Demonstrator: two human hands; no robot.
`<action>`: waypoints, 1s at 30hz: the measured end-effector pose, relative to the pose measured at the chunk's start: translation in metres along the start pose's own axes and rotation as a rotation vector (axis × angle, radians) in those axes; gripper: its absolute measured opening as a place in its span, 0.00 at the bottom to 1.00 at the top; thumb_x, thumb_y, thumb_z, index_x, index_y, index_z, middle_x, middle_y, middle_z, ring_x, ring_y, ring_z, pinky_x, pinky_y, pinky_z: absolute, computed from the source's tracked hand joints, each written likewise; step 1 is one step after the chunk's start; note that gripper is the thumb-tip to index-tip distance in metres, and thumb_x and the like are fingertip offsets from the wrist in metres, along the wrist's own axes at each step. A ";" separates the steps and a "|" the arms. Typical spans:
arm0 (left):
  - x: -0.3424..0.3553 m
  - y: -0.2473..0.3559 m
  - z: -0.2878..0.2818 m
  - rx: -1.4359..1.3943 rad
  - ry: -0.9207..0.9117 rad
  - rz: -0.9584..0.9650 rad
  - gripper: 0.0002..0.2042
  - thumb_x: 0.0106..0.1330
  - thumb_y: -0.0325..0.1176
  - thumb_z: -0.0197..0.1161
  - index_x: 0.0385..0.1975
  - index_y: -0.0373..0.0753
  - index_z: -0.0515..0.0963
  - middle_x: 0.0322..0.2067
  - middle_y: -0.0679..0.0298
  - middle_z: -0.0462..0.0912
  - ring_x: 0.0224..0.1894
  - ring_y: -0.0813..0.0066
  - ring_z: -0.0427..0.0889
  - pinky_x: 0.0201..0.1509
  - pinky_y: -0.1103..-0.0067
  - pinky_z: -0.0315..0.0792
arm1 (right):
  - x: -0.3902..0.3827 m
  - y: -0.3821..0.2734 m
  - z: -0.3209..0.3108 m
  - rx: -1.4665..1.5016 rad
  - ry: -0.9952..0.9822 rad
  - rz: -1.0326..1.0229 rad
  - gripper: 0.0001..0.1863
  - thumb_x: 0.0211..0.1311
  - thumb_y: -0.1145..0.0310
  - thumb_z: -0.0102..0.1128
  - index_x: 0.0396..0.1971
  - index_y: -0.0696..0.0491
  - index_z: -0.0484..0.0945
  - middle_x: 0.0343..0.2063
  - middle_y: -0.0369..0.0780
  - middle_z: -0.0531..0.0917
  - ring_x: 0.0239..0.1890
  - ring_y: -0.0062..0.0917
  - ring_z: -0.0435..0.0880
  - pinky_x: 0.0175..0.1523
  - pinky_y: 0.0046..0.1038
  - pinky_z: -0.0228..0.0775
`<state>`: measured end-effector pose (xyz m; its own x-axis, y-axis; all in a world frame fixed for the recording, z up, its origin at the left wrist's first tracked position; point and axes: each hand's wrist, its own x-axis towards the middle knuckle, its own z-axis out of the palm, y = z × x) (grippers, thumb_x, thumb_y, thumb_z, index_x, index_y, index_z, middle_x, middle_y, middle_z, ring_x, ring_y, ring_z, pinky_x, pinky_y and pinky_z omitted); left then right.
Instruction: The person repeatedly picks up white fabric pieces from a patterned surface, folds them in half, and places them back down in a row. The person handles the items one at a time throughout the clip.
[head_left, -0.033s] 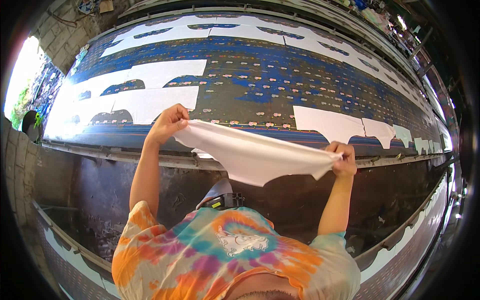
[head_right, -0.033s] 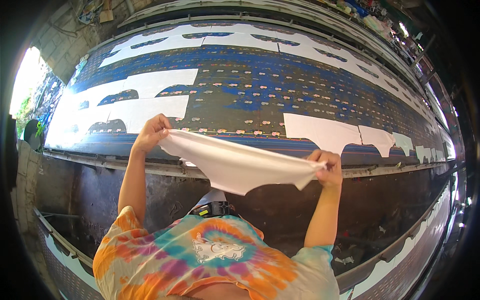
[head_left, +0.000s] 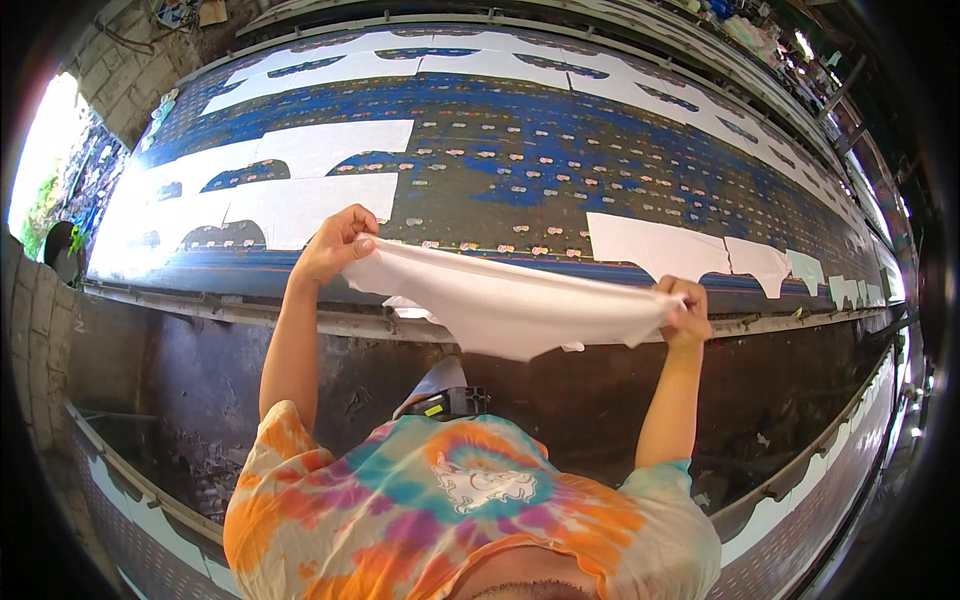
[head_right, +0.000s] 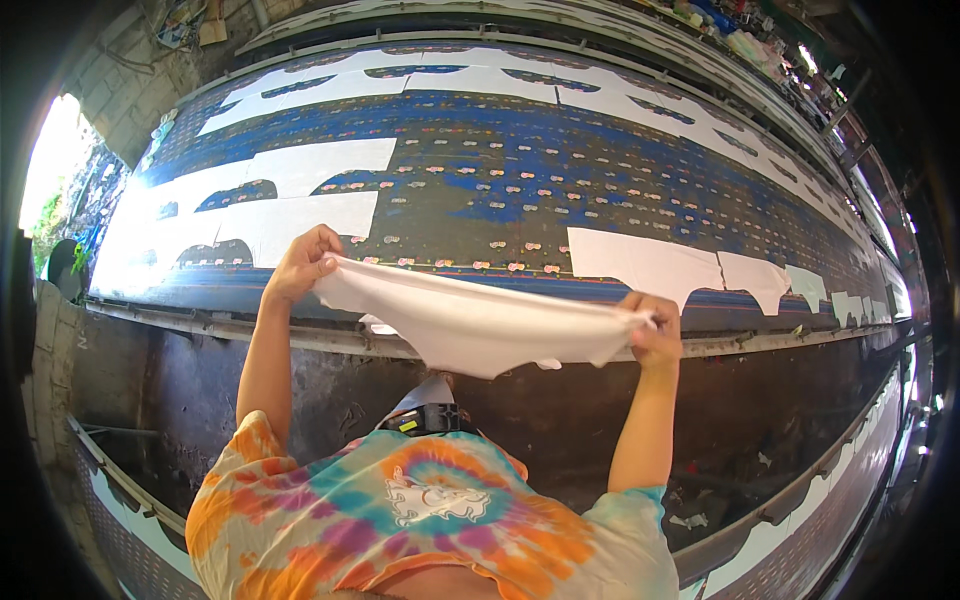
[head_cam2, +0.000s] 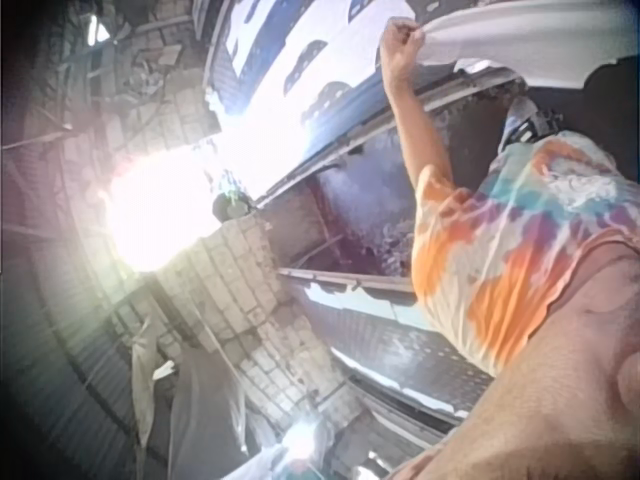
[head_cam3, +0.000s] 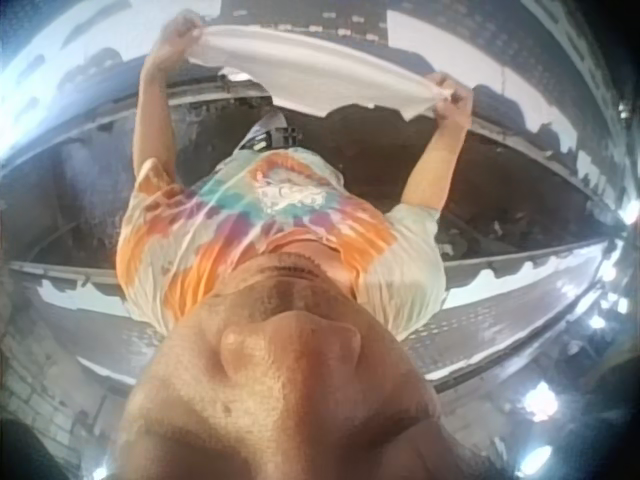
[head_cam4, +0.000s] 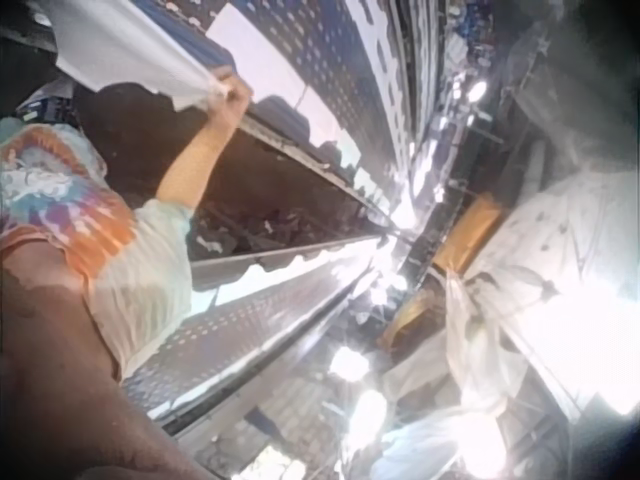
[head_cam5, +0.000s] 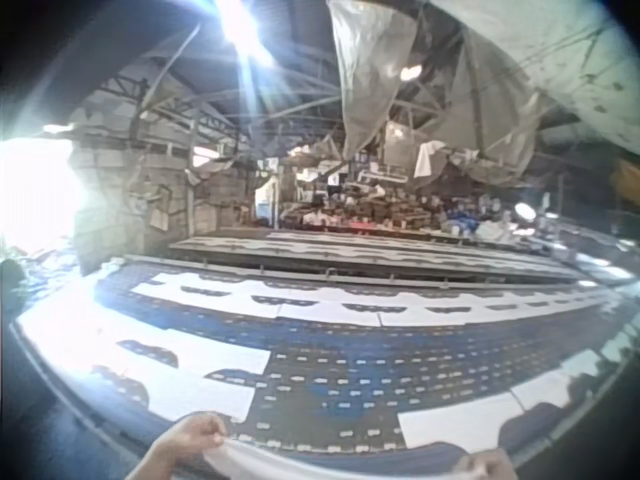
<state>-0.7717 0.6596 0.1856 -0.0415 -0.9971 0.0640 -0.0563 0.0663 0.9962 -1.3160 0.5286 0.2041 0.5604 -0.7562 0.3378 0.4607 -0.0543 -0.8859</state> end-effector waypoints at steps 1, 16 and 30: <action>0.007 0.001 -0.006 0.024 0.006 0.028 0.14 0.64 0.35 0.70 0.42 0.36 0.75 0.35 0.68 0.78 0.37 0.84 0.75 0.43 0.84 0.70 | 0.007 0.009 -0.009 -0.019 0.083 0.009 0.12 0.49 0.66 0.70 0.27 0.58 0.77 0.29 0.43 0.80 0.35 0.29 0.80 0.43 0.30 0.71; 0.170 -0.179 -0.047 0.488 0.595 -0.138 0.13 0.57 0.22 0.64 0.43 0.33 0.79 0.32 0.57 0.85 0.34 0.68 0.84 0.38 0.73 0.75 | 0.158 0.187 -0.109 -0.858 0.648 0.184 0.08 0.67 0.69 0.57 0.34 0.60 0.78 0.25 0.36 0.78 0.28 0.18 0.72 0.35 0.26 0.65; 0.204 -0.180 -0.059 0.587 0.627 -0.152 0.12 0.58 0.24 0.65 0.41 0.32 0.80 0.31 0.55 0.86 0.33 0.65 0.84 0.39 0.72 0.76 | 0.182 0.228 -0.138 -0.950 0.700 0.225 0.09 0.65 0.69 0.56 0.35 0.62 0.77 0.31 0.46 0.81 0.35 0.31 0.77 0.44 0.33 0.67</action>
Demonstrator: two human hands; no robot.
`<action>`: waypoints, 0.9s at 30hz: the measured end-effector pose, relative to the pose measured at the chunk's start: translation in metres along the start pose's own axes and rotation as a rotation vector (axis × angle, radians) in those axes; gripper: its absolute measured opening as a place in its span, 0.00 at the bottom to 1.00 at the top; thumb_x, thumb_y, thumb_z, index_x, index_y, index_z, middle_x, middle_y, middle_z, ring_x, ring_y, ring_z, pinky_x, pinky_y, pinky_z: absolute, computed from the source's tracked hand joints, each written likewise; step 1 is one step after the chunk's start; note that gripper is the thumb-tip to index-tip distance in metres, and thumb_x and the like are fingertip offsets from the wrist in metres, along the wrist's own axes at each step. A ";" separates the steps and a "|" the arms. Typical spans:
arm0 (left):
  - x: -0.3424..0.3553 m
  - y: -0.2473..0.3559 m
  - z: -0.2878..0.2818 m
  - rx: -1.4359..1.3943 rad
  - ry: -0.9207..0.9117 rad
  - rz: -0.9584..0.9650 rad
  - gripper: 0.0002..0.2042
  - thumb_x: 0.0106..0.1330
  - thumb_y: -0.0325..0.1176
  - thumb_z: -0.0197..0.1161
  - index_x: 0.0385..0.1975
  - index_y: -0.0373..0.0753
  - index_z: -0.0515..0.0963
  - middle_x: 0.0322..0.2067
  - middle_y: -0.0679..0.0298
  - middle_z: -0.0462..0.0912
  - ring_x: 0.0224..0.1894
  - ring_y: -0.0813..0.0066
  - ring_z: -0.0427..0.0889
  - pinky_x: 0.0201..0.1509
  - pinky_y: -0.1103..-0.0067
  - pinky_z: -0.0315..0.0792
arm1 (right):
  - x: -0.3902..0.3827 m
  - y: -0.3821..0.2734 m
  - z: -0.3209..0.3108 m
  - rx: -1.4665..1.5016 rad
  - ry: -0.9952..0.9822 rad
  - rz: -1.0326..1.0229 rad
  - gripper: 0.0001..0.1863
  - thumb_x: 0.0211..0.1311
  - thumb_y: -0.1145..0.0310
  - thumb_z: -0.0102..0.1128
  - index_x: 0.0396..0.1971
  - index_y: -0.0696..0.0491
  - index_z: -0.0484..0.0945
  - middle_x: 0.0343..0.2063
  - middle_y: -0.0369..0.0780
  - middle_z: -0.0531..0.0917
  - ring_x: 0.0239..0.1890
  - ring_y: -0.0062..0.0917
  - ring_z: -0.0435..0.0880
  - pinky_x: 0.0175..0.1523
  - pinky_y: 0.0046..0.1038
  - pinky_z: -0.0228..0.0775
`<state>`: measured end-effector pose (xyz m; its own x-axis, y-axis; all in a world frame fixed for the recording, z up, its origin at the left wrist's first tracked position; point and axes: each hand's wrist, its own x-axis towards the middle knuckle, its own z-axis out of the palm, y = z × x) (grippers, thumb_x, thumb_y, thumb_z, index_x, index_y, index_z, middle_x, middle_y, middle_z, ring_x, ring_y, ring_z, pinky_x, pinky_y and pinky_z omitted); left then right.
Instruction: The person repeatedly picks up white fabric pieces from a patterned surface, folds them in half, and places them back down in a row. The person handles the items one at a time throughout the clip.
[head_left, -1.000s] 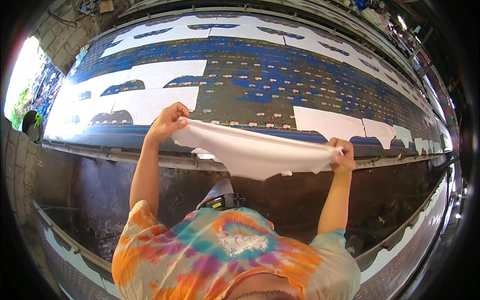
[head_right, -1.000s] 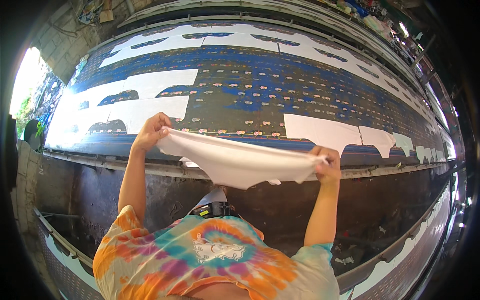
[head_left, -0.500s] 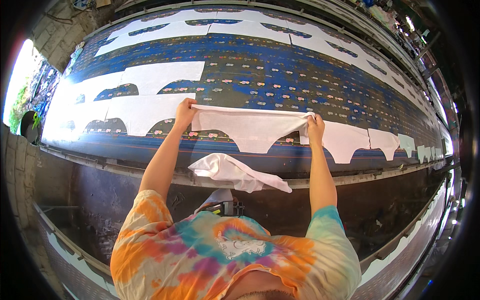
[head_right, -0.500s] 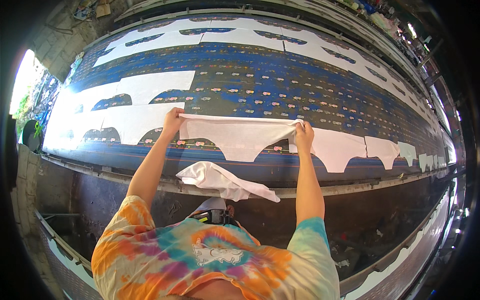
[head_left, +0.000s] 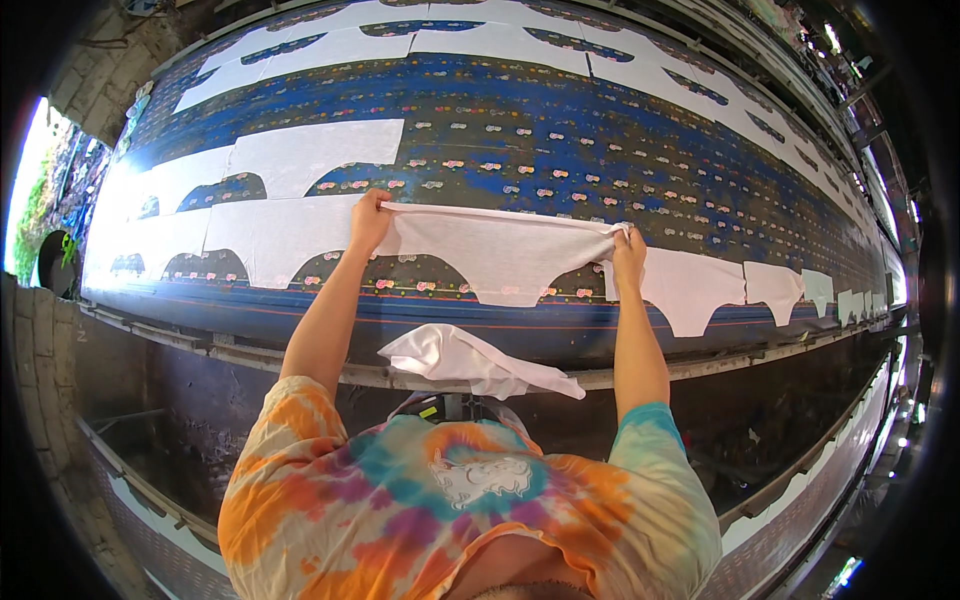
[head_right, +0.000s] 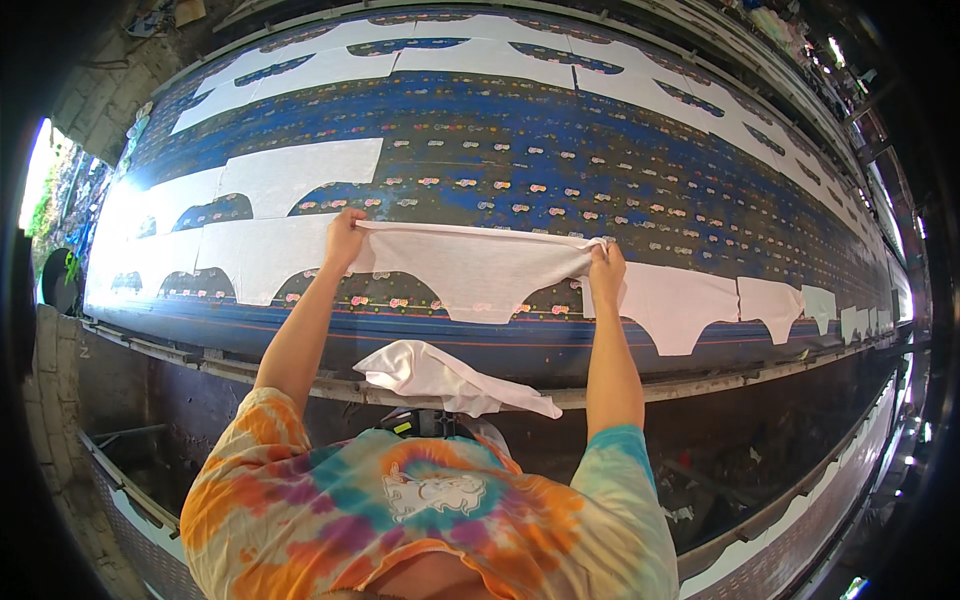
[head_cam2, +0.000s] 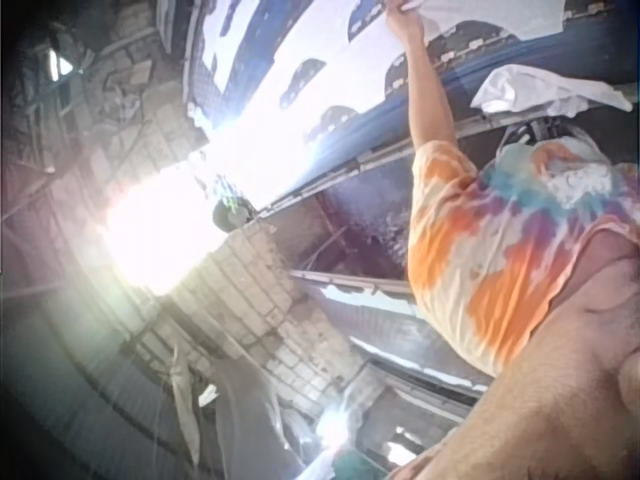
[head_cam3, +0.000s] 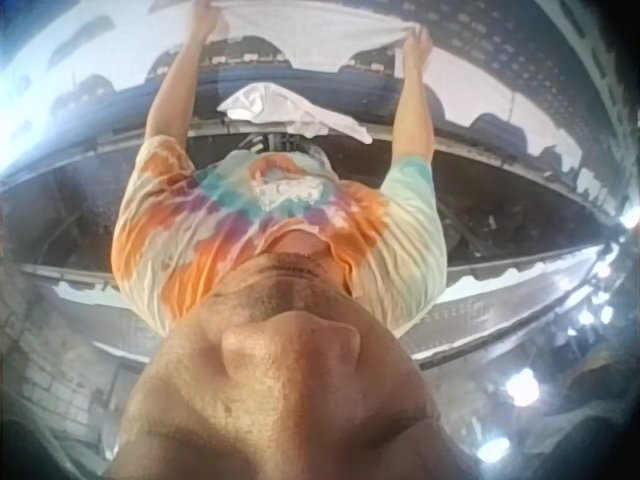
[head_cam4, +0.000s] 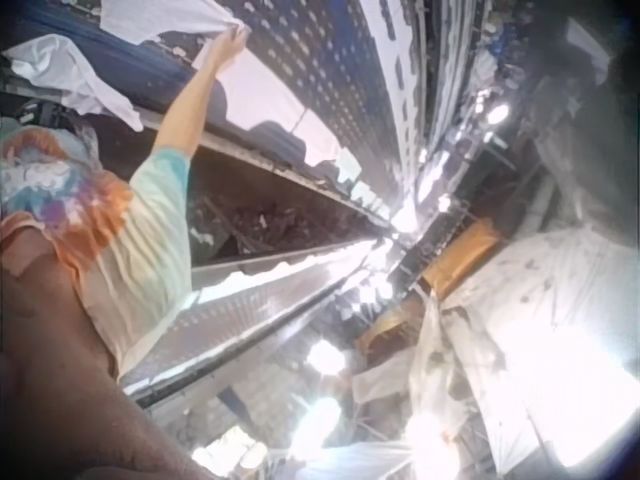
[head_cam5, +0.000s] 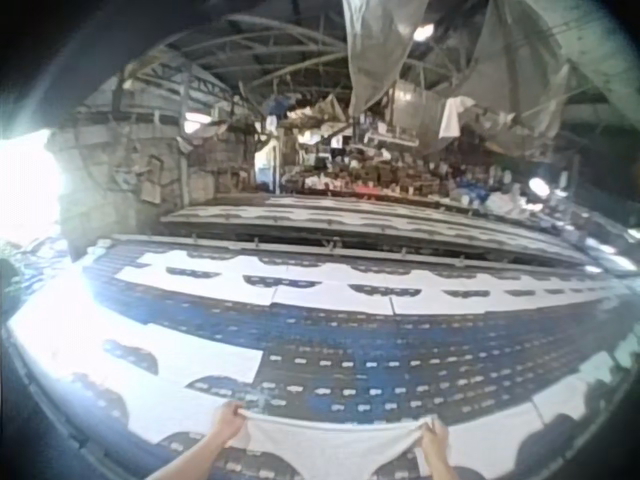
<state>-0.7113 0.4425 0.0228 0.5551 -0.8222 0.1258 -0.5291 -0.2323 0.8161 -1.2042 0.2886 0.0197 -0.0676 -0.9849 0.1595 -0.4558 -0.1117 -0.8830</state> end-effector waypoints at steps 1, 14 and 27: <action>0.000 -0.002 0.001 -0.031 0.006 -0.004 0.11 0.58 0.24 0.65 0.41 0.32 0.80 0.31 0.55 0.86 0.33 0.66 0.84 0.39 0.72 0.76 | 0.000 0.003 0.000 0.008 0.008 -0.005 0.09 0.65 0.69 0.56 0.35 0.61 0.77 0.31 0.46 0.81 0.35 0.31 0.76 0.44 0.32 0.67; -0.003 0.005 -0.001 -0.122 0.061 -0.088 0.10 0.58 0.23 0.65 0.40 0.31 0.80 0.29 0.59 0.85 0.31 0.72 0.83 0.35 0.76 0.74 | -0.001 -0.003 0.003 -0.028 0.027 -0.022 0.12 0.68 0.65 0.55 0.35 0.61 0.76 0.29 0.44 0.80 0.32 0.29 0.75 0.41 0.32 0.66; -0.008 0.008 0.004 0.055 0.165 -0.014 0.13 0.60 0.28 0.68 0.43 0.33 0.78 0.32 0.56 0.84 0.34 0.61 0.83 0.38 0.69 0.74 | -0.003 -0.019 0.006 -0.181 0.057 -0.015 0.17 0.68 0.59 0.57 0.36 0.61 0.78 0.32 0.49 0.83 0.33 0.39 0.79 0.42 0.36 0.68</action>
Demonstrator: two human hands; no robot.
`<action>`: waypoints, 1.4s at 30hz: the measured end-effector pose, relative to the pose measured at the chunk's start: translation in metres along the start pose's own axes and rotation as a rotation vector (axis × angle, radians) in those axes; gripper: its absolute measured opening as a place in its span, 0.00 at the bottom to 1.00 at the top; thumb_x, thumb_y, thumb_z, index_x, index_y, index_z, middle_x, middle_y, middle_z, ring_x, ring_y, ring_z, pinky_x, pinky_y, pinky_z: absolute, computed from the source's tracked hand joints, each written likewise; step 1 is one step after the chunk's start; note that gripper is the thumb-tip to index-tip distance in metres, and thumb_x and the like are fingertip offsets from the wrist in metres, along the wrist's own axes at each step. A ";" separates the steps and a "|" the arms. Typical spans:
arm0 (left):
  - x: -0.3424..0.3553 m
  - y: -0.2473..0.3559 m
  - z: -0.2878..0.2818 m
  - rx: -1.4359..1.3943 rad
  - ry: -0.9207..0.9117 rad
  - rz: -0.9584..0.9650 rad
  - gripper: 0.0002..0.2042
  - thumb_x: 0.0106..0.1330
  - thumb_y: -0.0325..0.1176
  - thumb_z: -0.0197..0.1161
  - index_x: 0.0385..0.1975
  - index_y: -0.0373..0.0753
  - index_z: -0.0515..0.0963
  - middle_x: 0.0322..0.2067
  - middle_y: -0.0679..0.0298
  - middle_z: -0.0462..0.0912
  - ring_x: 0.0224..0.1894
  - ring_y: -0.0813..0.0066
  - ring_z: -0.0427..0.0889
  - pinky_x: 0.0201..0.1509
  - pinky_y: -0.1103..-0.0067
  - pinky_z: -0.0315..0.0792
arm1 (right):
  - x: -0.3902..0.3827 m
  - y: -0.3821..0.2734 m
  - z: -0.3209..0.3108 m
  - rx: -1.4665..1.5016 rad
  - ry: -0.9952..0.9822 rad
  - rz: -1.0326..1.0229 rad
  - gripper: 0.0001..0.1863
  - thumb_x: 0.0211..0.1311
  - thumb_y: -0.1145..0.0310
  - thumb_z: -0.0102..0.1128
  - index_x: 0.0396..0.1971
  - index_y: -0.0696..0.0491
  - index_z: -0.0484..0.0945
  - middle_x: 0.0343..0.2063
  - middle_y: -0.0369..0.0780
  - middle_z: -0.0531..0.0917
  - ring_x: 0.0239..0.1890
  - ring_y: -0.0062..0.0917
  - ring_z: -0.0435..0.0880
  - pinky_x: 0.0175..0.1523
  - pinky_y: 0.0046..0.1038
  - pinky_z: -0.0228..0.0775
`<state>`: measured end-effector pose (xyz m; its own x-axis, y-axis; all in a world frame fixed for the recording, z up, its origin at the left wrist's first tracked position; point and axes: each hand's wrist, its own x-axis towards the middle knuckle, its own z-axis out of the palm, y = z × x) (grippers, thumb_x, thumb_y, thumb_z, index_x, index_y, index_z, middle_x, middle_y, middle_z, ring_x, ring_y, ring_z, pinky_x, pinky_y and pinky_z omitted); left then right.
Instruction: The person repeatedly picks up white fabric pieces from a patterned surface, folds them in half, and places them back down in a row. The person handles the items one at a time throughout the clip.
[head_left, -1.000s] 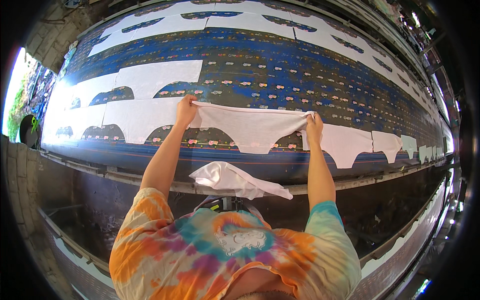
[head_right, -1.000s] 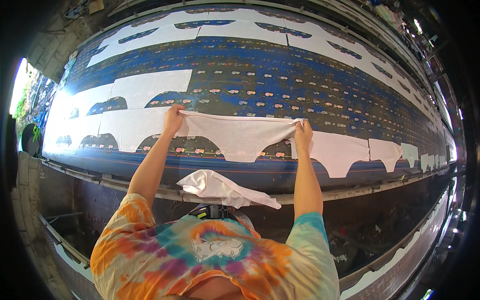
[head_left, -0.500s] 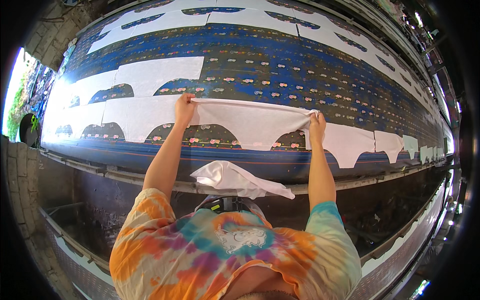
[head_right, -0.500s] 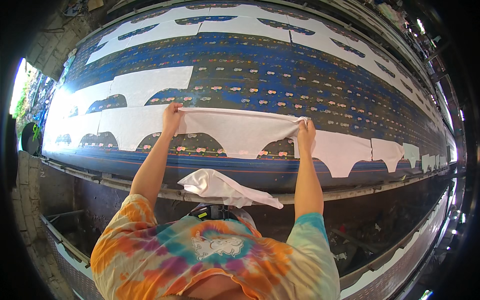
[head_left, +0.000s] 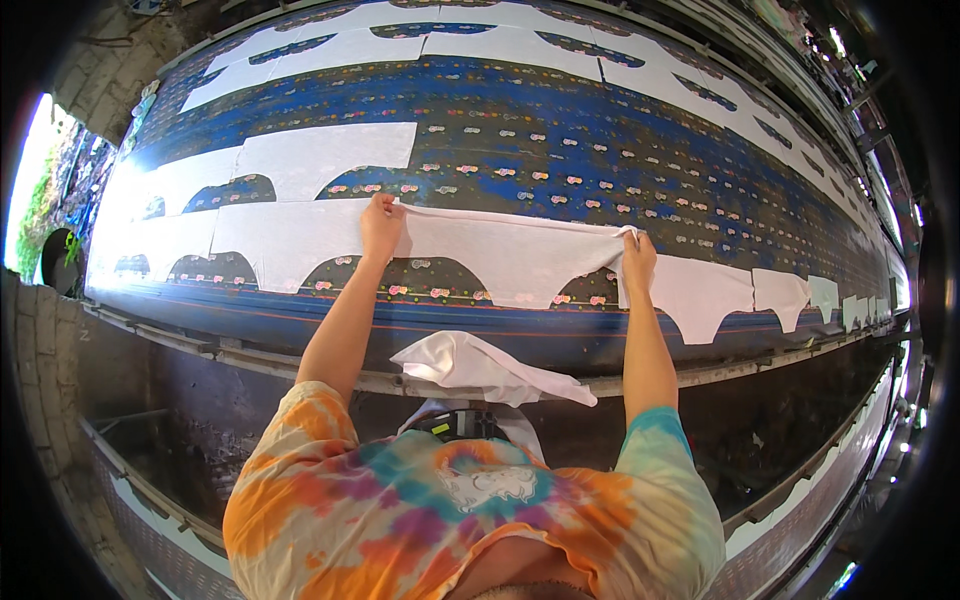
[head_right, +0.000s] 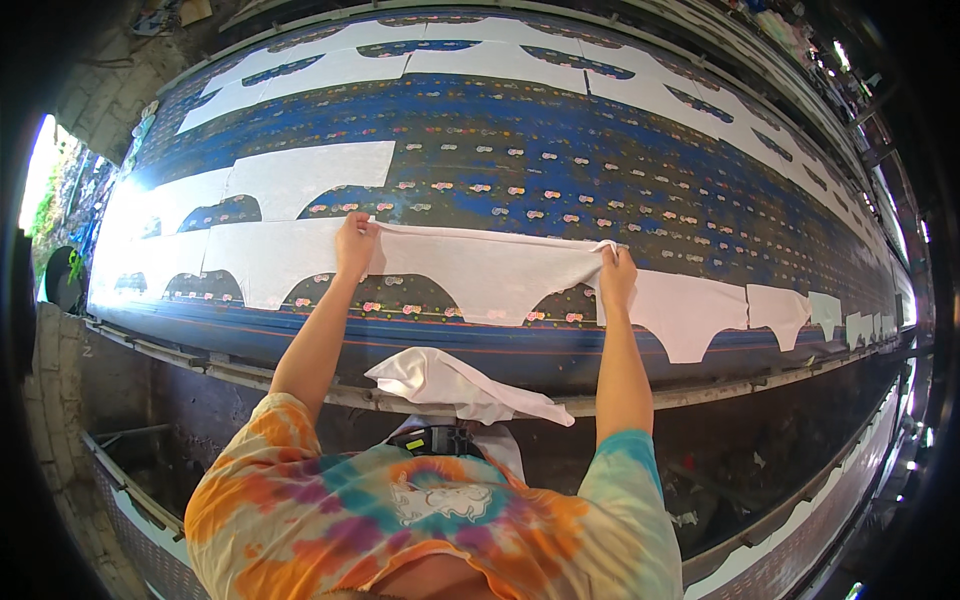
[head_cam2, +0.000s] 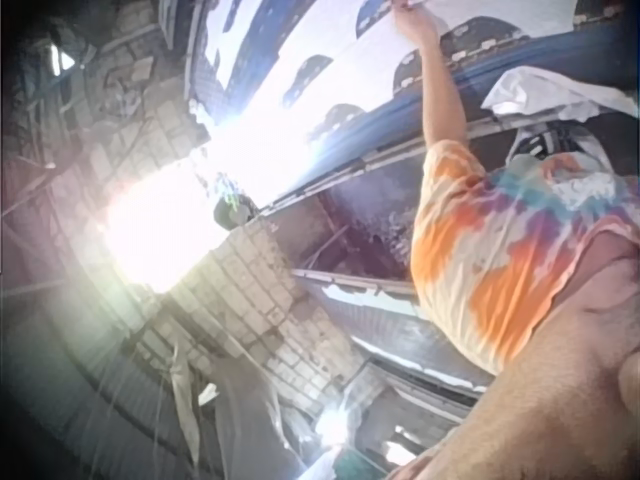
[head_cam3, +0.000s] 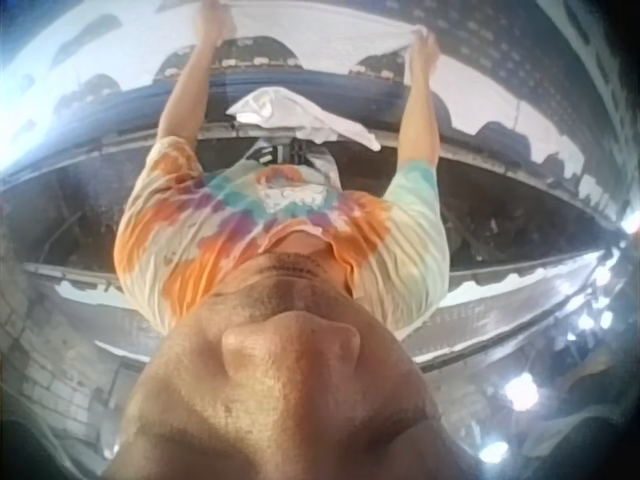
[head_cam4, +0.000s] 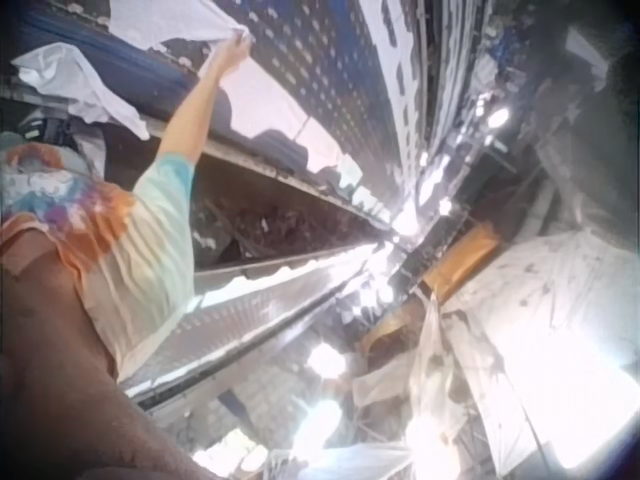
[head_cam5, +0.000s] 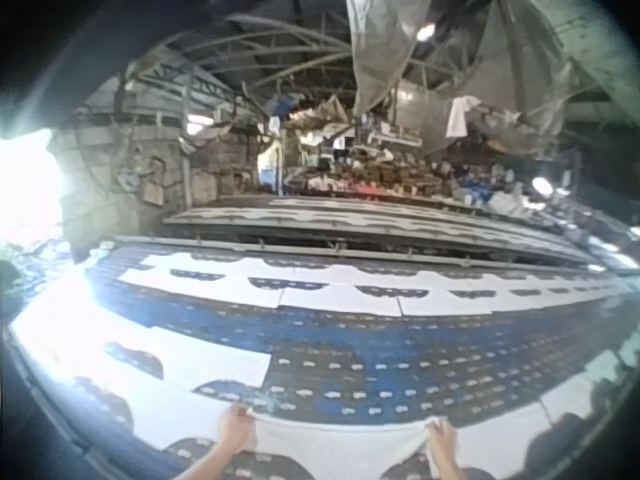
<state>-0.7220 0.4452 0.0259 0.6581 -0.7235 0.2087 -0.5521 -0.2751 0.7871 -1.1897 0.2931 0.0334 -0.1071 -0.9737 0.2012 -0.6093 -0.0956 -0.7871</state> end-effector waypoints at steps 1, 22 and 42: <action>-0.004 0.001 0.001 0.054 0.046 0.092 0.12 0.61 0.26 0.66 0.43 0.33 0.77 0.36 0.53 0.83 0.38 0.54 0.82 0.43 0.65 0.74 | 0.001 0.002 -0.001 0.006 -0.011 0.001 0.17 0.68 0.59 0.57 0.36 0.61 0.78 0.32 0.49 0.83 0.33 0.39 0.79 0.42 0.36 0.68; -0.142 0.173 0.196 0.598 -0.263 0.411 0.37 0.72 0.53 0.45 0.71 0.25 0.55 0.74 0.43 0.48 0.76 0.43 0.46 0.74 0.42 0.39 | 0.033 0.007 -0.003 -0.010 -0.087 -0.032 0.21 0.69 0.56 0.56 0.30 0.62 0.77 0.32 0.55 0.82 0.40 0.54 0.80 0.45 0.44 0.69; -0.136 0.152 0.161 0.658 -0.334 0.379 0.34 0.74 0.56 0.43 0.72 0.37 0.56 0.76 0.55 0.48 0.76 0.49 0.49 0.73 0.40 0.43 | -0.068 -0.025 -0.095 -0.142 -1.145 0.105 0.20 0.69 0.53 0.59 0.33 0.58 0.84 0.25 0.40 0.87 0.25 0.22 0.87 0.34 0.27 0.79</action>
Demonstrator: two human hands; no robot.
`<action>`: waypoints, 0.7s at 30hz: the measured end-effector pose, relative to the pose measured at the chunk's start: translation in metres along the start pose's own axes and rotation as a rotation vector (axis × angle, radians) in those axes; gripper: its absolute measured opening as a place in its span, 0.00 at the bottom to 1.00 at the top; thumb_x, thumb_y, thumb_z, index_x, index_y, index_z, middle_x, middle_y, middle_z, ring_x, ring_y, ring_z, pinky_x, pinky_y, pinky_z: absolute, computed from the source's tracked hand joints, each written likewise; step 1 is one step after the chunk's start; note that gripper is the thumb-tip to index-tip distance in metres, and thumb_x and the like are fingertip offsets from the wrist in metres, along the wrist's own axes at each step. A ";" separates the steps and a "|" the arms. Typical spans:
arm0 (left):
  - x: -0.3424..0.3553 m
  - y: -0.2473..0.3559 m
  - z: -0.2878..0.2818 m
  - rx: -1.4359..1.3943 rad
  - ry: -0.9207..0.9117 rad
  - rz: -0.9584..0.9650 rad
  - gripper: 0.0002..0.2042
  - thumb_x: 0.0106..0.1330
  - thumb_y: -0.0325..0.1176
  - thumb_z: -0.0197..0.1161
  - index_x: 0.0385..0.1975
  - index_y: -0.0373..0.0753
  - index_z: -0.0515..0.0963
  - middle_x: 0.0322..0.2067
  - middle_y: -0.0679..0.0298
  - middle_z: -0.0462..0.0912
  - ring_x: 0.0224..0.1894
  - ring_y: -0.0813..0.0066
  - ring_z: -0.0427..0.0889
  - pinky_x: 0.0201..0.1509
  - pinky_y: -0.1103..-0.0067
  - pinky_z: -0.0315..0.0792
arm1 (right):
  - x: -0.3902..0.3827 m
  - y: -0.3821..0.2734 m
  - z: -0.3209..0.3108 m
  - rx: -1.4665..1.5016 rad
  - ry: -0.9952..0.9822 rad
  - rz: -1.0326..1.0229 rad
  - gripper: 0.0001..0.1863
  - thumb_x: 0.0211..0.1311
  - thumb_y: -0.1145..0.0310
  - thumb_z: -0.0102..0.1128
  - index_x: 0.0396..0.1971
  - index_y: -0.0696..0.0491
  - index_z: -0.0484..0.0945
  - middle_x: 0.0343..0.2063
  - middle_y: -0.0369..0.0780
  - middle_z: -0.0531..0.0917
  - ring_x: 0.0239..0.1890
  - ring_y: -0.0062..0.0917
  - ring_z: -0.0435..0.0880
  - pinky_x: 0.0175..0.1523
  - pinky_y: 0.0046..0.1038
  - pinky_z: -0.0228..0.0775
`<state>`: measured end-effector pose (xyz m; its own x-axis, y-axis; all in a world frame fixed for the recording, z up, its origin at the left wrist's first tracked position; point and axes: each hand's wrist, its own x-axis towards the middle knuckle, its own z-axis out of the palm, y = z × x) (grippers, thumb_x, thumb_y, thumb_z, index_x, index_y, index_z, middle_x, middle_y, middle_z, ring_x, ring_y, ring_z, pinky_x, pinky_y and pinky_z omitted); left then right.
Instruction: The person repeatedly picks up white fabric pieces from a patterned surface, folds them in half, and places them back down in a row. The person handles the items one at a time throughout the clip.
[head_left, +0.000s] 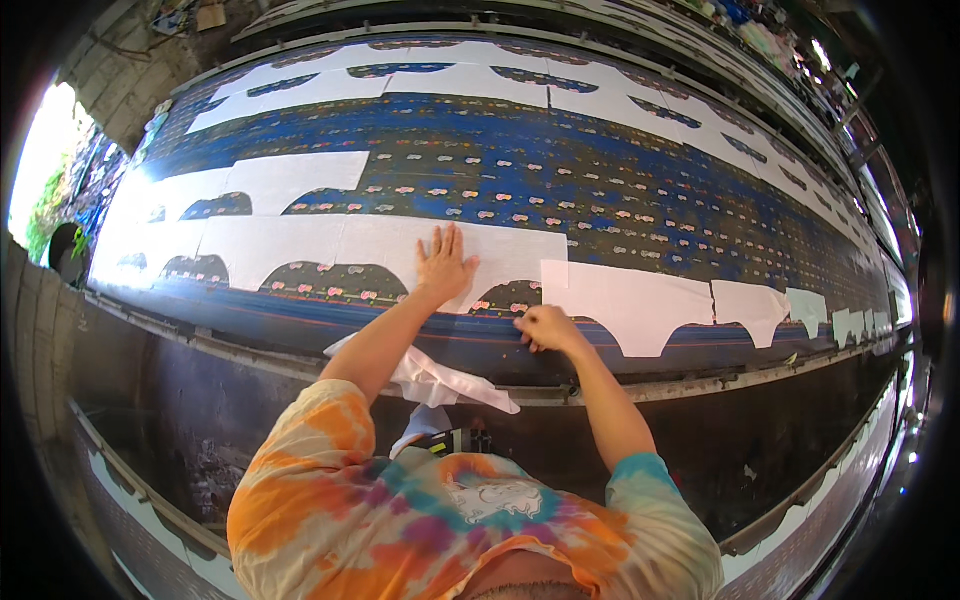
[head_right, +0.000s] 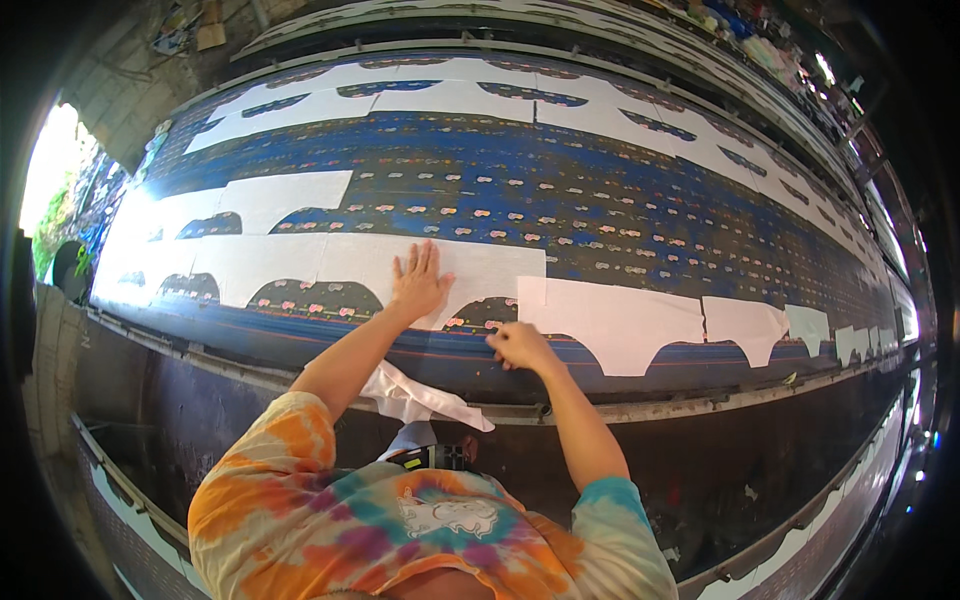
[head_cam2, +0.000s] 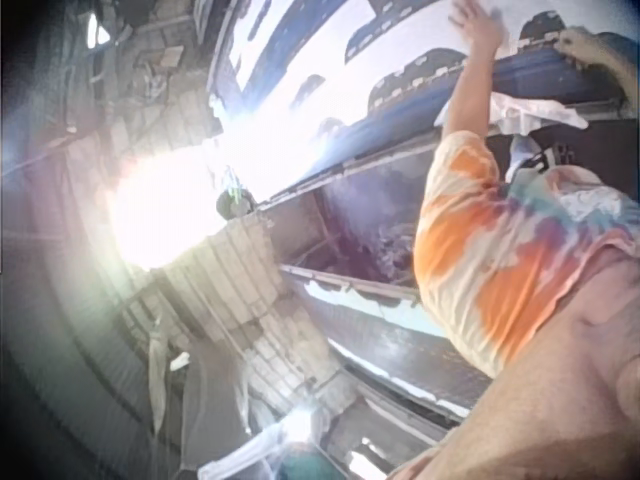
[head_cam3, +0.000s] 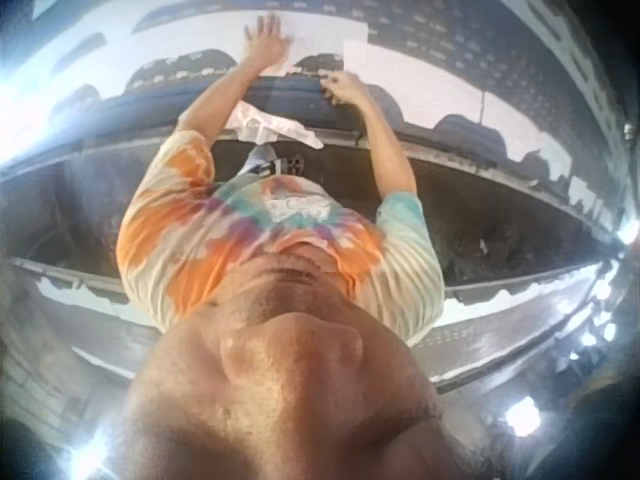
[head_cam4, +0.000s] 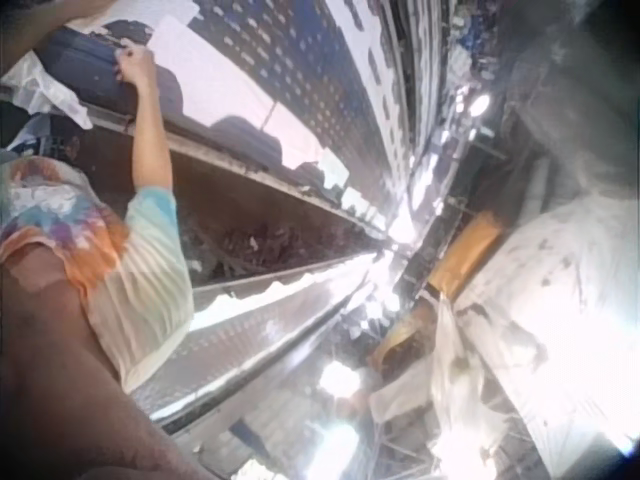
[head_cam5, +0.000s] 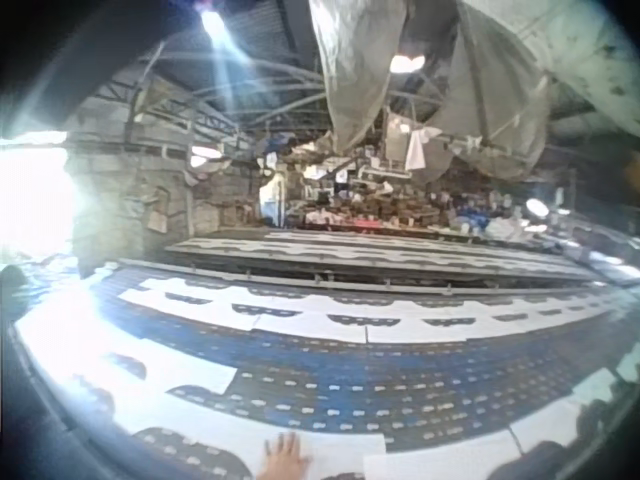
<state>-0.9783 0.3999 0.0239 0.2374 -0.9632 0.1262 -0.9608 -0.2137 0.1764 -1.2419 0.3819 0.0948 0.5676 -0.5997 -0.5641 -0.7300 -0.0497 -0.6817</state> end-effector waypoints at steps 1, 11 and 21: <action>-0.011 -0.006 -0.010 0.005 -0.037 0.009 0.32 0.74 0.52 0.45 0.71 0.37 0.58 0.75 0.55 0.49 0.76 0.49 0.50 0.73 0.42 0.45 | -0.005 -0.002 0.012 -0.028 -0.073 -0.034 0.21 0.68 0.52 0.60 0.34 0.58 0.84 0.27 0.41 0.87 0.27 0.23 0.87 0.35 0.28 0.79; -0.155 -0.100 -0.076 -0.441 -0.188 0.306 0.18 0.46 0.15 0.55 0.36 0.40 0.82 0.57 0.54 0.74 0.63 0.50 0.70 0.59 0.65 0.71 | -0.046 0.005 0.094 -0.241 -0.024 -0.512 0.15 0.56 0.62 0.68 0.36 0.58 0.84 0.29 0.44 0.86 0.34 0.33 0.85 0.42 0.34 0.75; -0.168 -0.122 -0.103 -0.797 -0.044 -0.059 0.07 0.57 0.24 0.66 0.35 0.35 0.78 0.28 0.62 0.80 0.33 0.70 0.78 0.39 0.74 0.71 | -0.066 -0.010 0.052 0.615 0.161 -0.363 0.11 0.68 0.70 0.59 0.47 0.55 0.76 0.25 0.34 0.76 0.23 0.16 0.73 0.27 0.22 0.68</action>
<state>-0.8863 0.6046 0.0815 0.2625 -0.9631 0.0596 -0.5516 -0.0991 0.8282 -1.2527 0.4633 0.1148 0.6355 -0.7429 -0.2101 -0.1341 0.1617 -0.9777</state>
